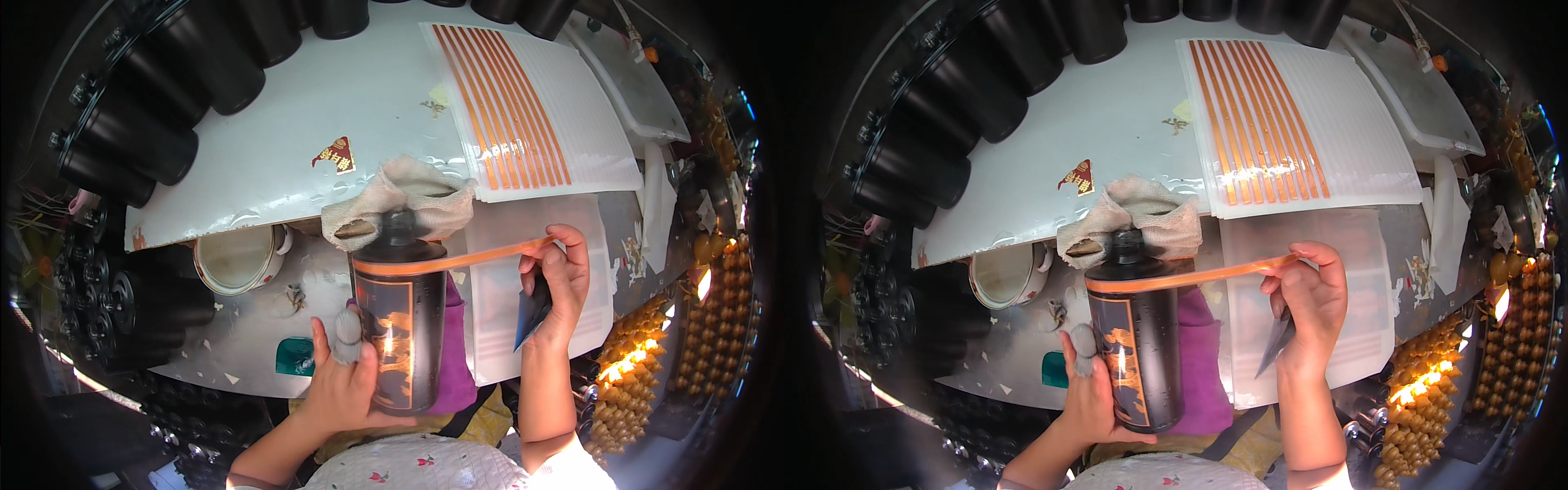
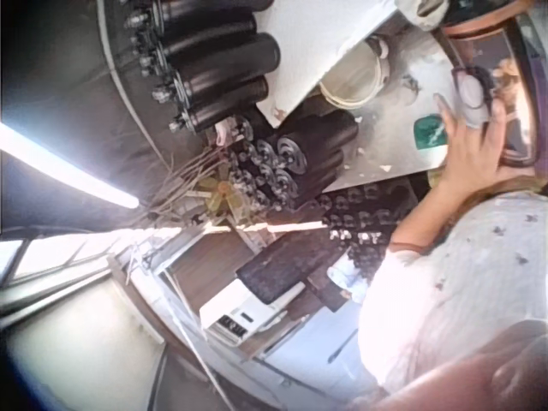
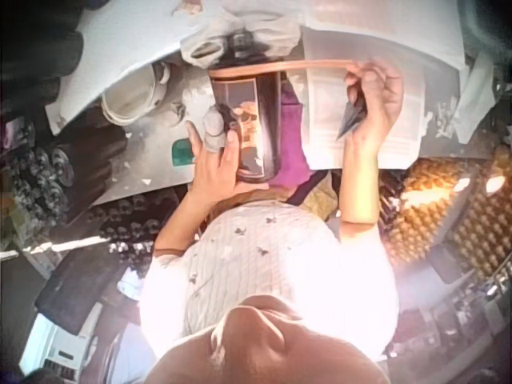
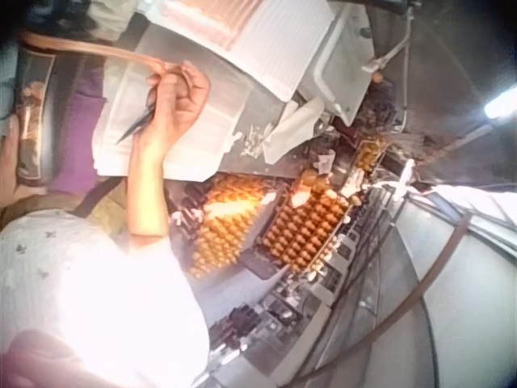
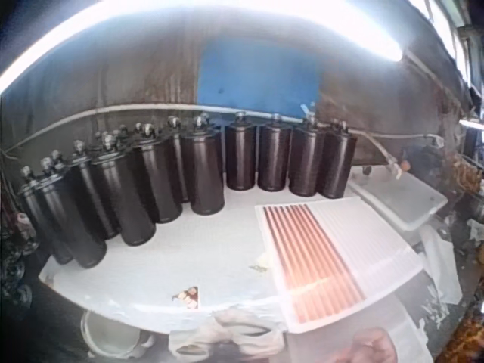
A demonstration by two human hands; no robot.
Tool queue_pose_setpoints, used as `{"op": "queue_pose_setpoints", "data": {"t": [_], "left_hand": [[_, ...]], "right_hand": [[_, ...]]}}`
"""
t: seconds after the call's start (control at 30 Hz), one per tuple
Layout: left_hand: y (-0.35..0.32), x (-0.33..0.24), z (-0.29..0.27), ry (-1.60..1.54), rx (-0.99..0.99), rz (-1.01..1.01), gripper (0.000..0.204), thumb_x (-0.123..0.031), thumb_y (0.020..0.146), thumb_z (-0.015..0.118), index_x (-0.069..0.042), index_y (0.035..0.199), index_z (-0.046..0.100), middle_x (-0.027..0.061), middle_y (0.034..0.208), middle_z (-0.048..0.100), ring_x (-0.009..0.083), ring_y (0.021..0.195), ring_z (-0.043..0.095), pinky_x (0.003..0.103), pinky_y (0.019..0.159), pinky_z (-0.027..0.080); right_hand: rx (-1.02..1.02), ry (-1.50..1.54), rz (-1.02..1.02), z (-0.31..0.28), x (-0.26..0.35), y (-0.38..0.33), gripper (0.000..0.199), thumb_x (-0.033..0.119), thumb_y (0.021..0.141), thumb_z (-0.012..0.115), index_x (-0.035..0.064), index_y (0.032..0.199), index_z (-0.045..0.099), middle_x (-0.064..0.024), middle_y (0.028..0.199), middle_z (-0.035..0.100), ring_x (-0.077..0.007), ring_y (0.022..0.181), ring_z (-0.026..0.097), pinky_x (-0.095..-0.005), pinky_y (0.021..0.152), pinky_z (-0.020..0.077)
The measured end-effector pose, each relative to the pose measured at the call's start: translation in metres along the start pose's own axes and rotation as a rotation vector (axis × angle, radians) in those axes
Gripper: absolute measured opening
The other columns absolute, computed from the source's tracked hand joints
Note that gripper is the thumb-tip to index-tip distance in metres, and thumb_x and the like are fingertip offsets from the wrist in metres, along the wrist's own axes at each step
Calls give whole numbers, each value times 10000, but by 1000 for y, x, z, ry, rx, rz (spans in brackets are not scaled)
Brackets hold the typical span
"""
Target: The person applies decorative orange strips and printed labels to black cylindrical containers. They use a small blue plastic scraper to smooth the labels and ensure adhesion. The person handles the containers one at a time, rotating them to apply the decorations evenly.
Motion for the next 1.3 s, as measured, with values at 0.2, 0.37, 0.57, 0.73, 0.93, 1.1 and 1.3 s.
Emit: {"op": "queue_pose_setpoints", "data": {"t": [0.2,0.37,0.57,0.73,0.93,1.1,1.3], "left_hand": [[11,20,-9,-359,28,-92,1379,-797,761,613,172,1513,-17,362,1429,433,443,1412,386,737,1104,-82],[27,13,-23,-436,-158,-427,1383,-485,682,894,173,1485,-19,359,1538,206,573,1424,211,633,1175,60],[23,-52,-20,203,-71,-38,780,-674,721,758,-192,1316,611,219,1474,396,502,1405,299,761,1108,-3],[-4,-33,-17,397,-124,-33,789,-728,823,601,-154,1364,559,201,1498,437,517,1382,378,775,1069,-88],[-2,11,-22,-256,-83,-185,1142,-809,830,492,122,1471,332,312,1422,487,579,1336,416,705,1117,-97],[32,26,-21,-665,-232,-459,1261,-505,747,825,89,1554,60,265,1578,207,388,1460,255,478,1194,186],[60,28,-15,-955,-320,-477,1210,-238,730,856,9,1578,29,204,1529,274,307,1387,368,433,1130,338]], "right_hand": [[50,29,68,16,-4,-6,248,65,934,643,42,1163,551,-116,926,721,-99,739,613,-199,568,378],[61,76,141,19,-13,-9,257,36,927,645,40,1169,556,-101,964,713,-84,746,613,-188,566,375],[62,57,191,23,-16,-3,267,36,917,670,43,1163,568,-87,966,716,-70,758,607,-181,580,388],[161,86,192,32,-18,-5,250,20,924,659,37,1155,565,-113,997,734,-78,815,636,-194,696,473],[198,97,301,58,-27,-20,249,60,923,670,48,1153,576,-119,998,724,-87,809,619,-204,666,454],[210,126,348,71,-28,-21,275,33,910,695,57,1160,584,-27,994,680,-66,911,630,-218,762,511],[215,69,207,73,-21,-15,296,49,897,720,76,1162,590,11,946,662,-34,828,594,-190,663,441]]}}
Point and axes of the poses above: each hand's wrist, its own y-axis towards the middle knuckle, its own z-axis out of the palm, x = y × z, the point moved 9 cm from there along y, towards the middle knuckle
